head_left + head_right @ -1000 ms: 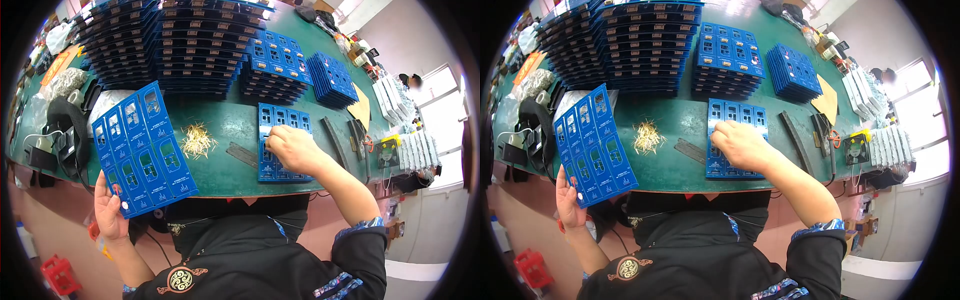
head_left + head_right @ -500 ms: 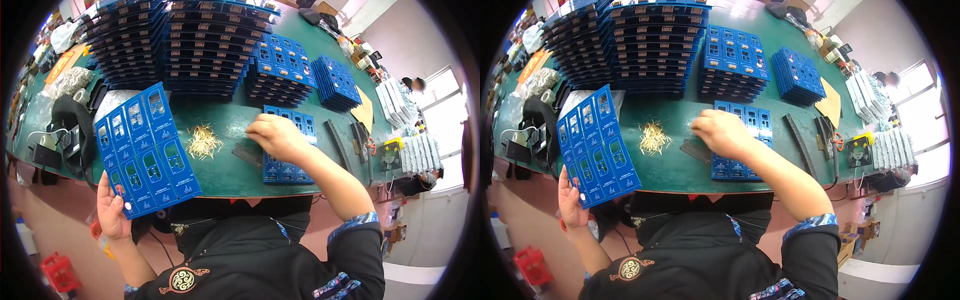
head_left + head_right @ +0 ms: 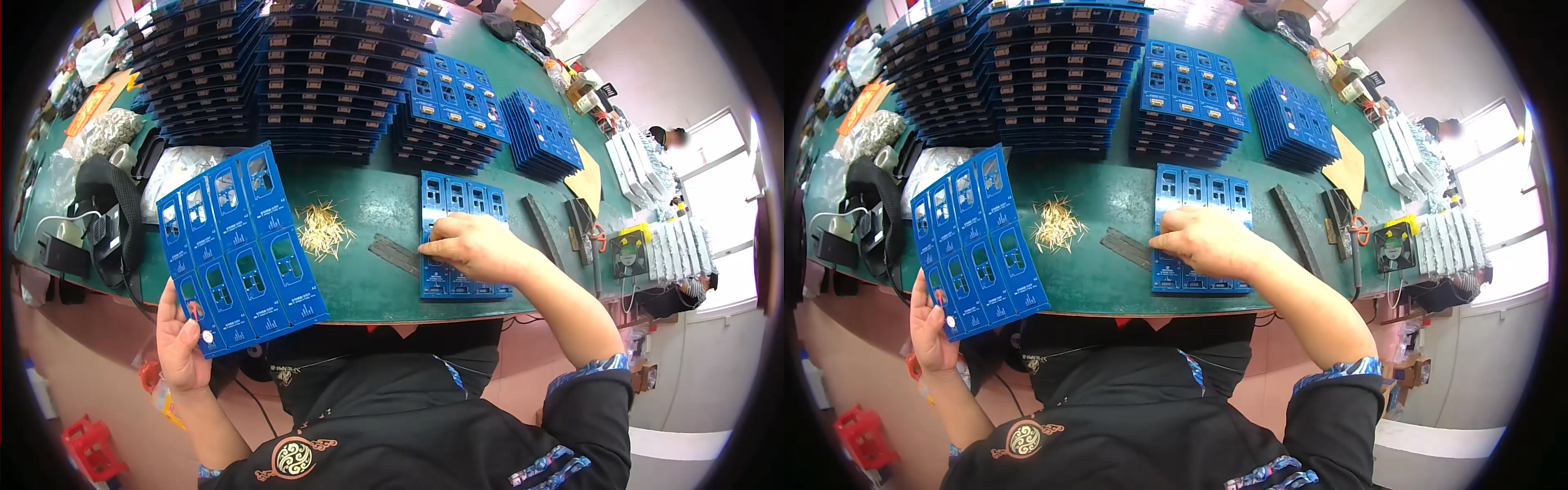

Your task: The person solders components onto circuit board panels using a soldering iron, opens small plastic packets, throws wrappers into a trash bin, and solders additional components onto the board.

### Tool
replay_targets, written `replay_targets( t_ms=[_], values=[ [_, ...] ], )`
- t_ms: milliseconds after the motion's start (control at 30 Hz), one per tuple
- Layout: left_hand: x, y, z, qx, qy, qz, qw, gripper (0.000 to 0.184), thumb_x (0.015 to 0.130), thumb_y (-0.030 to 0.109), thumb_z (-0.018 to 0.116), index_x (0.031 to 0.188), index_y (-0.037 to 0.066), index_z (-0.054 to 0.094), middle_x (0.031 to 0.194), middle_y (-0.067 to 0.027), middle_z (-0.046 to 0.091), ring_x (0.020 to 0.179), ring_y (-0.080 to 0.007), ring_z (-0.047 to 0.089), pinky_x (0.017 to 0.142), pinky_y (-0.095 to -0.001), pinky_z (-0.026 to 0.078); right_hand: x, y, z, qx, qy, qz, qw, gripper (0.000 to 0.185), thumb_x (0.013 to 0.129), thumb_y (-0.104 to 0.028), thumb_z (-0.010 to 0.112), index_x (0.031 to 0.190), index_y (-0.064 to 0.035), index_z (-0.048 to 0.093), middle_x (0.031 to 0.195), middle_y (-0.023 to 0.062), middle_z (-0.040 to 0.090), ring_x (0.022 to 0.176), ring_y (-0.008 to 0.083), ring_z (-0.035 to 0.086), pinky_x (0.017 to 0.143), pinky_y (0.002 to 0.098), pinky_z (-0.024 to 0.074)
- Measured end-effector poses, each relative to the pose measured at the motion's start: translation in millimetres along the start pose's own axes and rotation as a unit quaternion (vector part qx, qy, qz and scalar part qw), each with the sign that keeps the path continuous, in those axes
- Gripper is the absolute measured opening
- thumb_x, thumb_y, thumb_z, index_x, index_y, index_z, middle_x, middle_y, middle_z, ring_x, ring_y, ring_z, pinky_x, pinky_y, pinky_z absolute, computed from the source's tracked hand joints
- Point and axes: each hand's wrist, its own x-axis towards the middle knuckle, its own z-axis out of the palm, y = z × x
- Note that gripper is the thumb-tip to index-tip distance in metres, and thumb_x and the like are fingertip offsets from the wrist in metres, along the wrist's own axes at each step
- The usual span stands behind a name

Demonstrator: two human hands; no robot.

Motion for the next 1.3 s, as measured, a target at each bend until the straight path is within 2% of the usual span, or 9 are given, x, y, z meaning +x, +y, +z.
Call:
replay_targets(
  t_ms=[100,200,500,800,1000,1200,1300],
  values=[
    [0,1,10,-0.014,0.016,-0.003,1.0,0.073,0.086,-0.001,0.064,0.149,0.002,0.026,0.131,-0.0137,0.056,0.111,-0.0182,0.061,0.094,-0.0351,0.054,0,8,2,0.026,0.004,-0.019,0.999,0.027,0.077,-0.008,0.067,0.104,-0.0118,0.072,0.091,0.0068,0.061,0.093,0.0278,0.061,0.077,0.0386,0.0513],
    [0,1,10,-0.013,0.014,-0.01,1.0,0.073,0.086,-0.001,0.064,0.149,0.001,0.026,0.13,-0.014,0.057,0.11,-0.0184,0.062,0.093,-0.0348,0.055,2,15,4,0.035,0.008,-0.034,0.999,0.026,0.076,-0.009,0.068,0.101,-0.0132,0.073,0.088,0.0056,0.061,0.089,0.0276,0.063,0.073,0.0385,0.0519],
    [-1,-2,10,-0.023,0.003,-0.008,1.0,0.074,0.085,-0.003,0.063,0.148,-0.001,0.025,0.137,-0.0177,0.052,0.119,-0.0241,0.058,0.099,-0.0389,0.051,17,24,-3,0.093,-0.032,-0.036,0.994,0.016,0.08,-0.016,0.07,0.096,-0.014,0.073,0.084,0.0062,0.062,0.083,0.0278,0.064,0.069,0.0389,0.0515],
    [-3,-4,6,-0.017,0.008,-0.014,1.0,0.075,0.085,-0.002,0.063,0.148,-0.001,0.023,0.139,-0.0184,0.049,0.121,-0.0252,0.056,0.1,-0.0394,0.05,28,29,-10,0.154,-0.084,-0.028,0.984,0.012,0.079,-0.015,0.072,0.091,-0.0119,0.074,0.088,0.0048,0.065,0.085,0.0264,0.065,0.071,0.0374,0.0512],
    [-5,-2,9,-0.016,0.005,-0.01,1.0,0.074,0.086,-0.002,0.061,0.149,-0.001,0.022,0.139,-0.0189,0.049,0.121,-0.0251,0.057,0.1,-0.0391,0.05,37,30,-14,0.139,-0.124,-0.024,0.982,0.011,0.079,-0.013,0.071,0.09,-0.0126,0.074,0.087,0.005,0.065,0.084,0.0267,0.065,0.072,0.0383,0.0508],
    [-6,0,9,-0.014,0.002,-0.007,1.0,0.074,0.086,-0.002,0.062,0.149,-0.002,0.022,0.138,-0.0188,0.05,0.12,-0.0251,0.057,0.1,-0.0386,0.05,35,23,-17,0.124,-0.113,-0.003,0.986,0.008,0.08,-0.016,0.071,0.088,-0.013,0.072,0.087,0.0047,0.062,0.086,0.0269,0.064,0.072,0.0381,0.0506],
    [-5,1,12,-0.004,0.004,-0.009,1.0,0.073,0.085,0.002,0.067,0.147,-0.003,0.028,0.137,-0.0179,0.051,0.121,-0.0247,0.056,0.102,-0.0388,0.048,36,25,-15,0.131,-0.118,-0.001,0.984,0.008,0.08,-0.016,0.071,0.087,-0.013,0.071,0.088,0.0044,0.061,0.087,0.0267,0.064,0.073,0.038,0.0505]
  ],
)
